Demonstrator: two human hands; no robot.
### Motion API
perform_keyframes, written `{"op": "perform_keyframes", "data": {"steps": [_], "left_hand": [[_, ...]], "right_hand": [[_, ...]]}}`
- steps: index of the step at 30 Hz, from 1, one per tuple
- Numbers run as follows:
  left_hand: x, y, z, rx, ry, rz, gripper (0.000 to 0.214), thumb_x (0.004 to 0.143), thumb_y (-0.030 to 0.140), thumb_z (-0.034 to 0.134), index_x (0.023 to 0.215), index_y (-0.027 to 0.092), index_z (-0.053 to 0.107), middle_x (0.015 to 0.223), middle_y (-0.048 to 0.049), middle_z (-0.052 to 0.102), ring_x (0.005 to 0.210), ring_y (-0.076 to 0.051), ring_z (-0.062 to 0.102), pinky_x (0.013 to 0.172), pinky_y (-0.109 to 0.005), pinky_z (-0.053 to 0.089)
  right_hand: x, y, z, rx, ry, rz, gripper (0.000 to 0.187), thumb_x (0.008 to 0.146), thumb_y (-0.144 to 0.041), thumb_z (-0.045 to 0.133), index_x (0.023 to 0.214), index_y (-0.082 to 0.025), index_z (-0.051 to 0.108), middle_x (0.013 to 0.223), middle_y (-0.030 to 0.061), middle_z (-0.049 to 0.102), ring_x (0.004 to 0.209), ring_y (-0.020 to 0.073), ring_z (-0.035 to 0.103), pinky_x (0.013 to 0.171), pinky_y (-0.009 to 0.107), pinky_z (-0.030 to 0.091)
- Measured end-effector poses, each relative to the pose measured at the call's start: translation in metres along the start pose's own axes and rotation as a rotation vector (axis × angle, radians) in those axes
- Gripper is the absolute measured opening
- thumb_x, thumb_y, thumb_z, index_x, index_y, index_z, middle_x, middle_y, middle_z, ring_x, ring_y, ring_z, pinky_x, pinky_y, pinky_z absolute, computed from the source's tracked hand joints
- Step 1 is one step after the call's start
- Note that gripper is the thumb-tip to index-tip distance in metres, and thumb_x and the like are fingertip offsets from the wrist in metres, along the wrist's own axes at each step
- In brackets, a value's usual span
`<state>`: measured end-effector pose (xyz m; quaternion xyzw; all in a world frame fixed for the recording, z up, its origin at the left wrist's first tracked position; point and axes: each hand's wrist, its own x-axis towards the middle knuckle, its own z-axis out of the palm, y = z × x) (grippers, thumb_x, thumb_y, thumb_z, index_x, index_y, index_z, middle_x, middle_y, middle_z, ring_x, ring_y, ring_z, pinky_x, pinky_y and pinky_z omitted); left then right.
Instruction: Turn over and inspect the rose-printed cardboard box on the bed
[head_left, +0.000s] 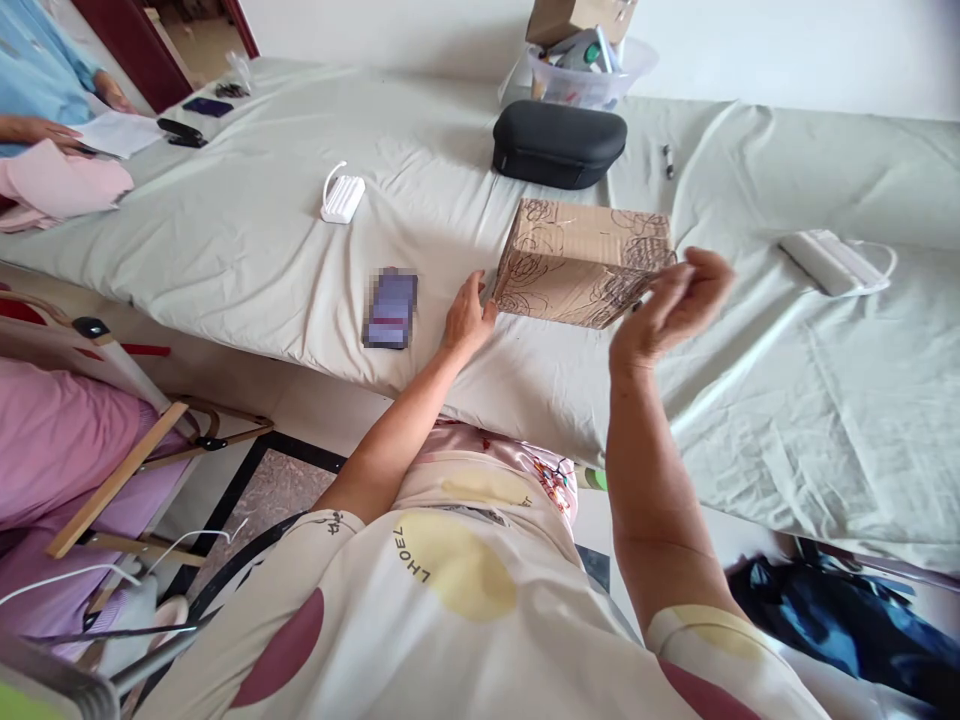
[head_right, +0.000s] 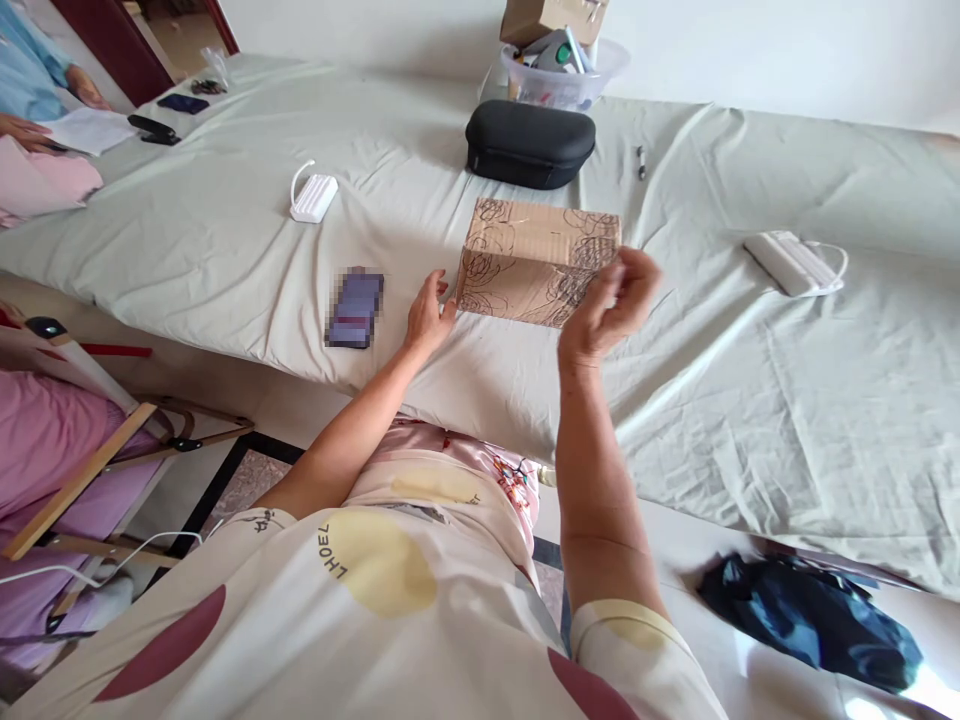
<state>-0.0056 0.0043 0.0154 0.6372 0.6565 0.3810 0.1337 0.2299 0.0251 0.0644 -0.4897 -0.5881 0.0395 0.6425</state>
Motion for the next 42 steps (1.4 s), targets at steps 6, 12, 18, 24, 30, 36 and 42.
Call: {"op": "perform_keyframes", "data": {"steps": [6, 12, 18, 24, 30, 36, 42], "left_hand": [[-0.001, 0.0, 0.002, 0.045, -0.064, 0.049, 0.038, 0.101, 0.023, 0.053, 0.139, 0.018, 0.054, 0.135, -0.0149, 0.07, 0.129, -0.026, 0.065, 0.112, -0.04, 0.05], [0.003, -0.009, 0.002, 0.058, -0.027, 0.012, 0.026, 0.104, 0.029, 0.05, 0.126, 0.02, 0.061, 0.123, -0.014, 0.073, 0.121, -0.027, 0.069, 0.107, -0.043, 0.054], [0.006, -0.017, 0.007, -0.061, 0.07, 0.011, 0.05, 0.102, 0.039, 0.055, 0.148, 0.021, 0.047, 0.144, -0.0173, 0.062, 0.136, -0.028, 0.061, 0.113, -0.044, 0.052], [0.001, -0.015, 0.006, -0.121, 0.163, 0.067, 0.07, 0.101, 0.049, 0.054, 0.161, 0.021, 0.031, 0.155, -0.0198, 0.051, 0.143, -0.029, 0.053, 0.112, -0.039, 0.051], [-0.003, -0.007, 0.002, -0.29, 0.367, 0.157, 0.067, 0.104, 0.059, 0.043, 0.159, 0.021, 0.036, 0.127, -0.0158, 0.064, 0.106, -0.022, 0.066, 0.086, -0.032, 0.057], [-0.001, -0.01, 0.006, -0.29, 0.448, 0.224, 0.058, 0.105, 0.054, 0.045, 0.149, 0.019, 0.053, 0.115, -0.0145, 0.065, 0.096, -0.02, 0.063, 0.077, -0.029, 0.056], [0.0, -0.012, 0.008, -0.068, 0.429, 0.256, 0.059, 0.103, 0.058, 0.047, 0.145, 0.021, 0.063, 0.144, -0.0221, 0.056, 0.138, -0.036, 0.053, 0.116, -0.053, 0.045]], "right_hand": [[-0.005, 0.07, -0.003, -0.015, -0.036, 0.212, 0.059, 0.104, -0.069, 0.031, 0.11, -0.021, 0.066, 0.091, 0.0128, 0.065, 0.078, 0.0235, 0.066, 0.068, 0.04, 0.052], [-0.027, 0.081, 0.005, -0.119, -0.246, 0.225, 0.041, 0.096, -0.054, 0.057, 0.119, -0.021, 0.067, 0.083, 0.0047, 0.064, 0.076, 0.0208, 0.062, 0.075, 0.039, 0.055], [-0.031, 0.068, 0.0, -0.171, -0.362, 0.19, 0.057, 0.089, -0.04, 0.061, 0.143, -0.025, 0.061, 0.104, 0.0082, 0.07, 0.084, 0.0208, 0.066, 0.083, 0.04, 0.059], [-0.032, 0.049, 0.0, -0.096, -0.327, 0.161, 0.06, 0.088, -0.038, 0.061, 0.147, -0.024, 0.058, 0.095, 0.0049, 0.065, 0.082, 0.0187, 0.063, 0.078, 0.035, 0.058], [-0.029, 0.031, -0.006, 0.224, -0.12, 0.149, 0.042, 0.093, -0.05, 0.065, 0.126, -0.025, 0.066, 0.081, -0.0019, 0.052, 0.069, 0.0136, 0.051, 0.066, 0.028, 0.05], [-0.03, 0.023, -0.009, 0.309, -0.131, 0.144, 0.031, 0.094, -0.053, 0.066, 0.1, -0.023, 0.072, 0.075, -0.0031, 0.05, 0.065, 0.0117, 0.046, 0.064, 0.026, 0.044], [-0.04, 0.014, -0.003, 0.252, -0.237, 0.045, 0.036, 0.098, -0.055, 0.061, 0.102, -0.022, 0.073, 0.072, -0.0011, 0.058, 0.061, 0.0123, 0.049, 0.06, 0.026, 0.045]]}}
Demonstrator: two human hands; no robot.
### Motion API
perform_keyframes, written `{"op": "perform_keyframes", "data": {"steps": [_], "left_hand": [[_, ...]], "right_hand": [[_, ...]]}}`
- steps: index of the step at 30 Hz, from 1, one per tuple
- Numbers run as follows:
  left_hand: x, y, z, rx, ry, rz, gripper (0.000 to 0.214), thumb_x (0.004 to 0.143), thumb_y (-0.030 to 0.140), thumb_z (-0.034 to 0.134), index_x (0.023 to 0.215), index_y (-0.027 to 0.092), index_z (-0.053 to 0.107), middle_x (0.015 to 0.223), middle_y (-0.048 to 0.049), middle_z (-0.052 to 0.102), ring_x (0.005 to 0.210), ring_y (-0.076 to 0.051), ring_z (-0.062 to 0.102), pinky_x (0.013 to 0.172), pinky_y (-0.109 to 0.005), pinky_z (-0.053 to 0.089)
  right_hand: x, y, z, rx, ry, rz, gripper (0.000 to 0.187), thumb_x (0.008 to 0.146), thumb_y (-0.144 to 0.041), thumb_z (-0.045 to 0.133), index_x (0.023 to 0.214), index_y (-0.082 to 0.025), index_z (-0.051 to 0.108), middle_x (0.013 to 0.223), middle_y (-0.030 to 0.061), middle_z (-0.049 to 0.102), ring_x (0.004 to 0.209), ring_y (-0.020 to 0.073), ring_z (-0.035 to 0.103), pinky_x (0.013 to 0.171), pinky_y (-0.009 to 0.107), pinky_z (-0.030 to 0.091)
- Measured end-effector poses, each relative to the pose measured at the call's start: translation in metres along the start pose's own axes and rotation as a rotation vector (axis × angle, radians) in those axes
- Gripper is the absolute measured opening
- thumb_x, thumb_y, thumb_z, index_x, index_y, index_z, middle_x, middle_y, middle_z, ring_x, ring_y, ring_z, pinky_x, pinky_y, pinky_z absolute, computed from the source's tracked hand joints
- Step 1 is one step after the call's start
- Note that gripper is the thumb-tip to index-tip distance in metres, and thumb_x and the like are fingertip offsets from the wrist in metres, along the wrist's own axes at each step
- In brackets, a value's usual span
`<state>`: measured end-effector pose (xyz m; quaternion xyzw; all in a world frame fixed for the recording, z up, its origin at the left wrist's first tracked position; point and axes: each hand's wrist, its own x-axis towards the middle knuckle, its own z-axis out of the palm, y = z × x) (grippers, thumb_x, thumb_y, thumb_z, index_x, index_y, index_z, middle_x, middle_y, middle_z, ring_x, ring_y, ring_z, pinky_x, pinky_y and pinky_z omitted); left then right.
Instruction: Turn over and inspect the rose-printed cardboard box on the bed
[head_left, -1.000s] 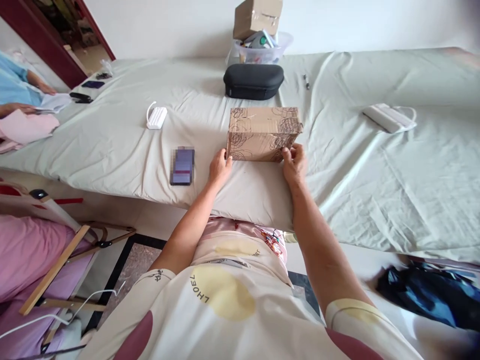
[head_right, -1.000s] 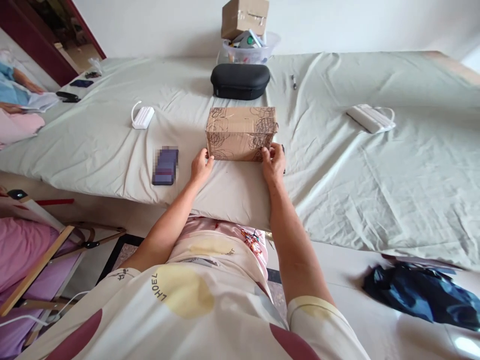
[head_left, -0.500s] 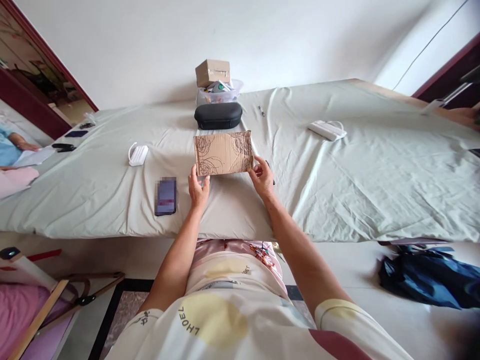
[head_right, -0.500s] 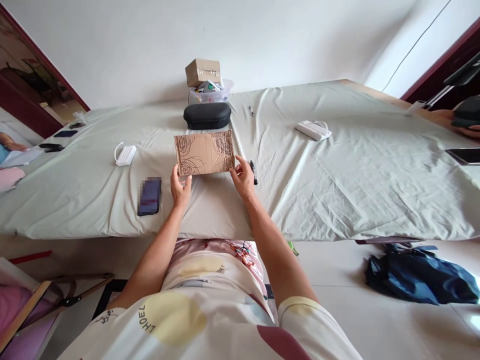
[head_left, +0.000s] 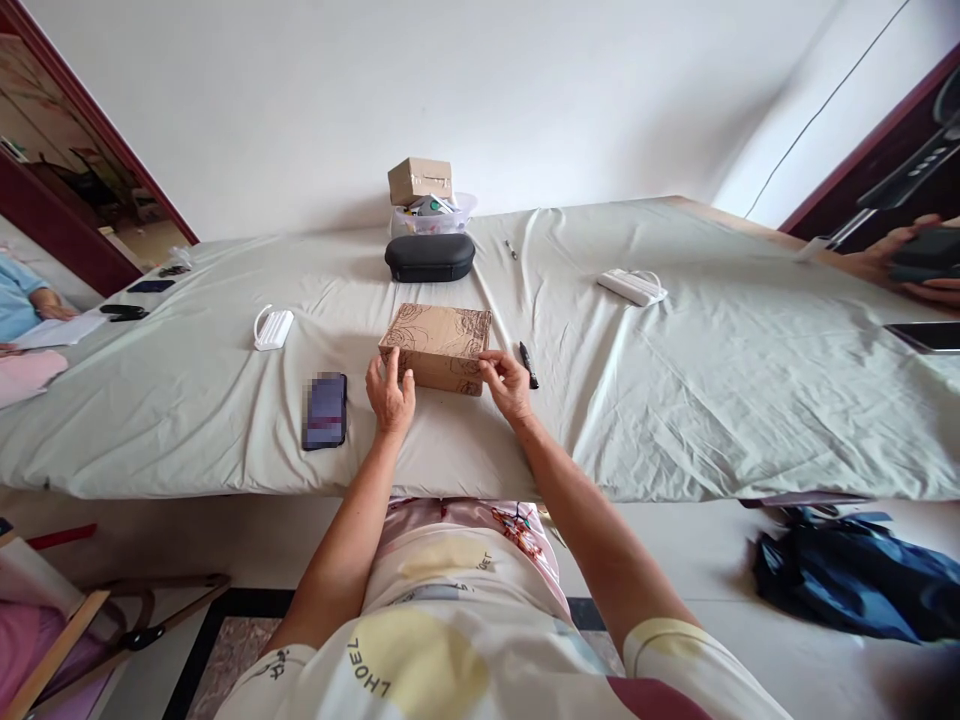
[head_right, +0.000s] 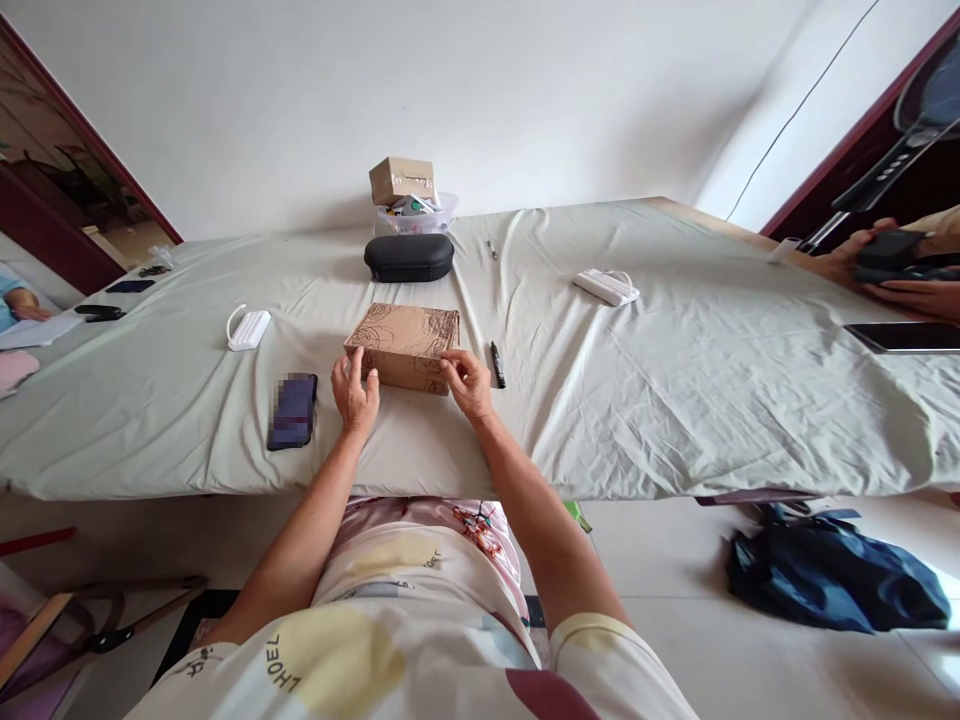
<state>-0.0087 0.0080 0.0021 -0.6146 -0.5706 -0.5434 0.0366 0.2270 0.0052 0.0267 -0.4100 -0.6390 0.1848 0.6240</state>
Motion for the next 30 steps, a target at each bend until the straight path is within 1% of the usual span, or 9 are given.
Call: {"op": "perform_keyframes", "data": {"steps": [2, 4, 8, 12, 16, 20, 24, 28, 30], "left_hand": [[-0.002, 0.005, 0.0, 0.024, -0.023, 0.073, 0.059, 0.101, 0.06, 0.05, 0.141, 0.021, 0.066, 0.156, -0.0227, 0.047, 0.148, -0.041, 0.044, 0.122, -0.058, 0.036], [-0.005, 0.012, 0.0, -0.001, -0.061, 0.198, 0.058, 0.1, 0.06, 0.051, 0.14, 0.021, 0.067, 0.161, -0.0213, 0.043, 0.152, -0.04, 0.04, 0.124, -0.057, 0.034], [-0.009, 0.022, 0.004, -0.075, -0.115, 0.43, 0.052, 0.102, 0.054, 0.052, 0.139, 0.02, 0.065, 0.155, -0.0202, 0.052, 0.151, -0.035, 0.044, 0.125, -0.054, 0.035], [-0.009, 0.022, 0.006, -0.099, -0.098, 0.444, 0.045, 0.101, 0.05, 0.057, 0.132, 0.019, 0.066, 0.148, -0.0197, 0.057, 0.15, -0.034, 0.046, 0.125, -0.054, 0.038], [-0.007, 0.02, 0.005, -0.136, -0.097, 0.465, 0.039, 0.103, 0.045, 0.053, 0.128, 0.018, 0.064, 0.147, -0.0201, 0.056, 0.15, -0.033, 0.045, 0.124, -0.056, 0.039], [-0.007, 0.021, 0.004, -0.194, -0.069, 0.503, 0.035, 0.103, 0.041, 0.05, 0.127, 0.017, 0.062, 0.147, -0.0207, 0.055, 0.151, -0.033, 0.044, 0.123, -0.056, 0.039], [-0.006, 0.023, 0.003, -0.175, -0.024, 0.48, 0.032, 0.103, 0.041, 0.051, 0.123, 0.019, 0.06, 0.141, -0.0199, 0.059, 0.146, -0.032, 0.049, 0.122, -0.054, 0.041], [-0.005, 0.024, 0.0, -0.172, 0.047, 0.493, 0.029, 0.103, 0.042, 0.054, 0.12, 0.019, 0.059, 0.135, -0.0187, 0.061, 0.142, -0.03, 0.051, 0.118, -0.052, 0.045], [-0.004, 0.024, -0.001, -0.172, 0.068, 0.5, 0.028, 0.103, 0.041, 0.054, 0.119, 0.019, 0.058, 0.133, -0.0182, 0.061, 0.14, -0.03, 0.052, 0.116, -0.052, 0.046]], "right_hand": [[-0.007, -0.004, 0.009, -0.066, -0.094, -0.085, 0.037, 0.101, -0.053, 0.057, 0.11, -0.021, 0.074, 0.077, 0.0015, 0.065, 0.062, 0.0126, 0.053, 0.063, 0.027, 0.05], [-0.014, -0.007, 0.019, -0.104, -0.202, -0.175, 0.039, 0.104, -0.05, 0.053, 0.121, -0.02, 0.073, 0.085, 0.0047, 0.073, 0.065, 0.0132, 0.06, 0.067, 0.027, 0.055], [-0.021, -0.008, 0.032, -0.143, -0.298, -0.239, 0.043, 0.108, -0.045, 0.045, 0.131, -0.022, 0.072, 0.111, 0.0102, 0.08, 0.082, 0.0163, 0.074, 0.078, 0.028, 0.061], [-0.017, -0.003, 0.027, -0.25, -0.225, -0.128, 0.041, 0.107, -0.046, 0.048, 0.13, -0.024, 0.075, 0.116, 0.0081, 0.081, 0.094, 0.0193, 0.077, 0.087, 0.031, 0.062], [-0.007, 0.005, 0.015, -0.282, -0.093, -0.014, 0.046, 0.106, -0.049, 0.045, 0.13, -0.023, 0.075, 0.102, 0.0066, 0.081, 0.083, 0.0189, 0.075, 0.082, 0.032, 0.061], [0.001, 0.011, 0.004, -0.333, 0.036, 0.061, 0.047, 0.104, -0.05, 0.046, 0.129, -0.022, 0.075, 0.08, 0.0031, 0.075, 0.071, 0.018, 0.069, 0.077, 0.032, 0.059], [0.002, 0.009, 0.001, -0.37, 0.062, 0.083, 0.048, 0.102, -0.05, 0.049, 0.136, -0.024, 0.07, 0.07, -0.0013, 0.065, 0.063, 0.0156, 0.06, 0.072, 0.031, 0.055], [0.001, 0.008, 0.002, -0.341, 0.089, 0.104, 0.054, 0.101, -0.05, 0.051, 0.146, -0.022, 0.061, 0.068, -0.0042, 0.06, 0.062, 0.0137, 0.056, 0.072, 0.03, 0.053], [0.001, 0.009, 0.001, -0.324, 0.087, 0.13, 0.054, 0.1, -0.052, 0.053, 0.142, -0.021, 0.063, 0.067, -0.0052, 0.059, 0.061, 0.0133, 0.055, 0.072, 0.03, 0.052]]}}
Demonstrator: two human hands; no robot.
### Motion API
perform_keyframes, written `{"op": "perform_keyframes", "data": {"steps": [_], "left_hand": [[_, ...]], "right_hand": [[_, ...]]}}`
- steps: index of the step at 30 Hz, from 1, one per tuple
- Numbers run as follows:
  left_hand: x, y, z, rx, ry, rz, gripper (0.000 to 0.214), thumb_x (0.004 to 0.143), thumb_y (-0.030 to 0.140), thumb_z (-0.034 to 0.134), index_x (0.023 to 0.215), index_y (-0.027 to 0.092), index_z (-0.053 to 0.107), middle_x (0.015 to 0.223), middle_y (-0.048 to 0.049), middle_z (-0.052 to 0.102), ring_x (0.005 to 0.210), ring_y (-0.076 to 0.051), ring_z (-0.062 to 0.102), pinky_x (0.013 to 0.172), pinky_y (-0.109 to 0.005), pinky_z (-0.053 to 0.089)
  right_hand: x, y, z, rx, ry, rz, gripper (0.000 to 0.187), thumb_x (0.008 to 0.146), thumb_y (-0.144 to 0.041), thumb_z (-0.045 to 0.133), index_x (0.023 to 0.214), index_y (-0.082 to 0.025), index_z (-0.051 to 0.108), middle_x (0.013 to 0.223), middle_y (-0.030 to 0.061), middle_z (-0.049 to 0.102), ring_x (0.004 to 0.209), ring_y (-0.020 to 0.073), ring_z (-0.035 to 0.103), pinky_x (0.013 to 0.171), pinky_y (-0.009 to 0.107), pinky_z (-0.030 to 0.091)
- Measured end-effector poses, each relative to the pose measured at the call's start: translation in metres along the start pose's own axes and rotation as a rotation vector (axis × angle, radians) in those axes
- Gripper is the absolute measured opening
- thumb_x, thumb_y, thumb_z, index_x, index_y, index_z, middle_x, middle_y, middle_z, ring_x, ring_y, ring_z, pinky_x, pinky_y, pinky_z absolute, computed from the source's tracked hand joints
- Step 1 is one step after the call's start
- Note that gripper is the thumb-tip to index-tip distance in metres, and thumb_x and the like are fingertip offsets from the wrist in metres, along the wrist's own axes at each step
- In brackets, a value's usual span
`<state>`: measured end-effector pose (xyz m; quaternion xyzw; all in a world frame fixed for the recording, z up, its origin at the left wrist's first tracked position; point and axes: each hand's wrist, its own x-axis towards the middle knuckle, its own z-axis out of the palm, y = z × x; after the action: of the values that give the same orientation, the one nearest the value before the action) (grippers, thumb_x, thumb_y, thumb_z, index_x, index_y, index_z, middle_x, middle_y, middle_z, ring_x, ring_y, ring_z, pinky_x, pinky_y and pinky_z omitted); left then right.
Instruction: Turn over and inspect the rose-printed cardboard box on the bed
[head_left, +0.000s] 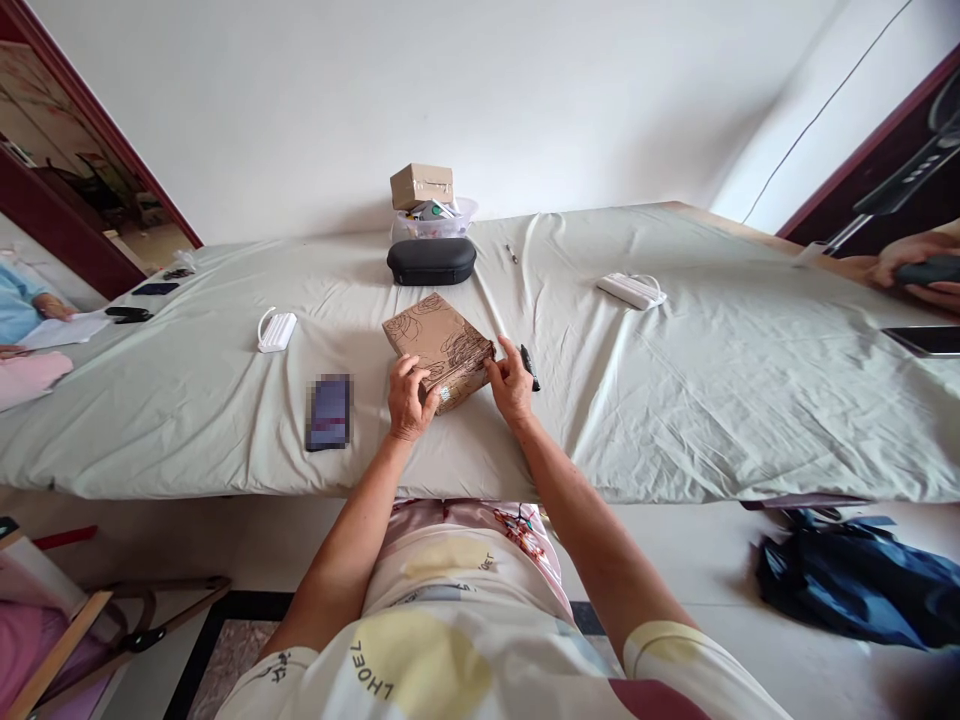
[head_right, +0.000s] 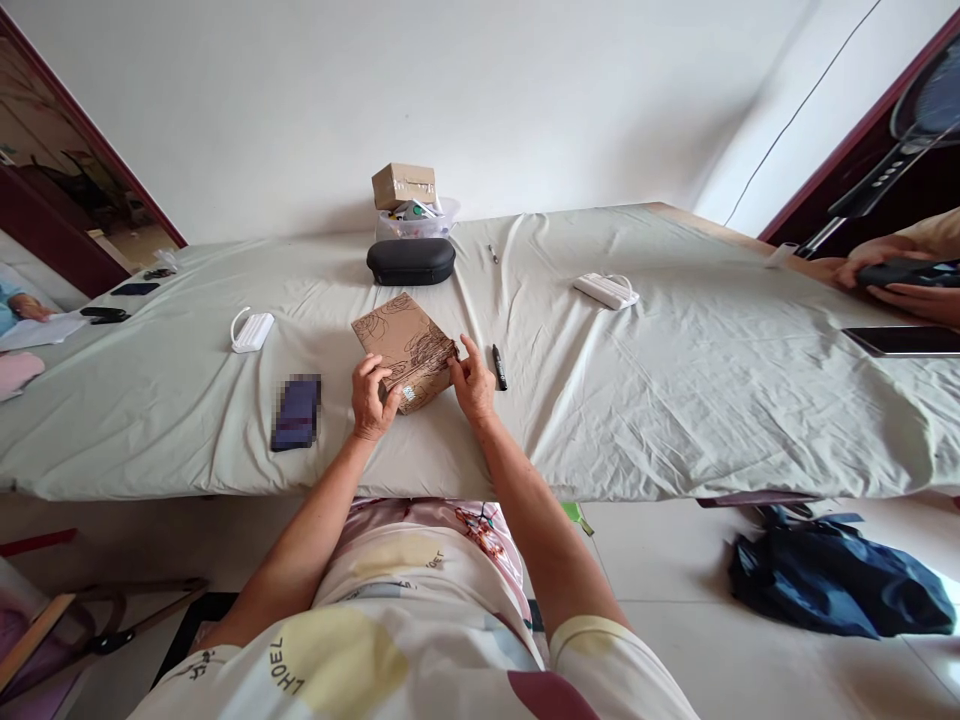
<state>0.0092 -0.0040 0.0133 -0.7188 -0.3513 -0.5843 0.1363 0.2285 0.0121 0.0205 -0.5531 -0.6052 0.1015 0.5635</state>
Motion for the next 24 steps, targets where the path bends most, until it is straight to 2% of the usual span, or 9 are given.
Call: {"op": "perform_keyframes", "data": {"steps": [4, 12, 15, 20, 24], "left_hand": [[-0.001, -0.001, -0.002, -0.011, -0.015, -0.035, 0.028, 0.103, 0.043, 0.054, 0.117, 0.019, 0.058, 0.133, -0.018, 0.06, 0.14, -0.03, 0.052, 0.117, -0.052, 0.045], [-0.006, -0.007, -0.001, -0.047, -0.076, -0.198, 0.041, 0.106, 0.054, 0.039, 0.12, 0.019, 0.055, 0.141, -0.0221, 0.058, 0.147, -0.031, 0.049, 0.121, -0.054, 0.04], [-0.006, -0.008, -0.002, -0.075, -0.066, -0.213, 0.043, 0.106, 0.056, 0.038, 0.121, 0.019, 0.054, 0.142, -0.023, 0.057, 0.148, -0.031, 0.048, 0.121, -0.054, 0.038], [-0.006, -0.01, -0.004, -0.066, -0.003, -0.261, 0.043, 0.107, 0.055, 0.038, 0.121, 0.019, 0.055, 0.143, -0.0226, 0.057, 0.146, -0.03, 0.05, 0.12, -0.051, 0.041], [-0.008, -0.013, -0.003, -0.068, 0.023, -0.4, 0.046, 0.106, 0.059, 0.038, 0.122, 0.019, 0.054, 0.145, -0.0243, 0.057, 0.142, -0.029, 0.054, 0.098, -0.041, 0.057]], "right_hand": [[0.002, 0.003, -0.001, 0.001, -0.039, 0.044, 0.052, 0.098, -0.063, 0.053, 0.121, -0.02, 0.072, 0.061, -0.0054, 0.055, 0.058, 0.0143, 0.054, 0.065, 0.029, 0.047], [0.004, 0.001, -0.004, -0.089, -0.115, 0.099, 0.064, 0.095, -0.075, 0.049, 0.106, -0.019, 0.077, 0.056, -0.0027, 0.056, 0.055, 0.0152, 0.055, 0.058, 0.028, 0.04], [0.004, 0.001, -0.005, -0.11, -0.139, 0.106, 0.066, 0.095, -0.077, 0.047, 0.107, -0.02, 0.079, 0.059, -0.0007, 0.061, 0.058, 0.0169, 0.059, 0.058, 0.028, 0.04], [0.004, 0.004, -0.005, -0.157, -0.192, 0.145, 0.063, 0.098, -0.073, 0.045, 0.111, -0.02, 0.078, 0.077, 0.0049, 0.073, 0.075, 0.0216, 0.069, 0.067, 0.029, 0.048], [0.004, 0.004, -0.001, -0.001, -0.286, 0.164, 0.056, 0.1, -0.066, 0.047, 0.12, -0.02, 0.072, 0.088, 0.0062, 0.078, 0.076, 0.02, 0.073, 0.075, 0.032, 0.055]]}}
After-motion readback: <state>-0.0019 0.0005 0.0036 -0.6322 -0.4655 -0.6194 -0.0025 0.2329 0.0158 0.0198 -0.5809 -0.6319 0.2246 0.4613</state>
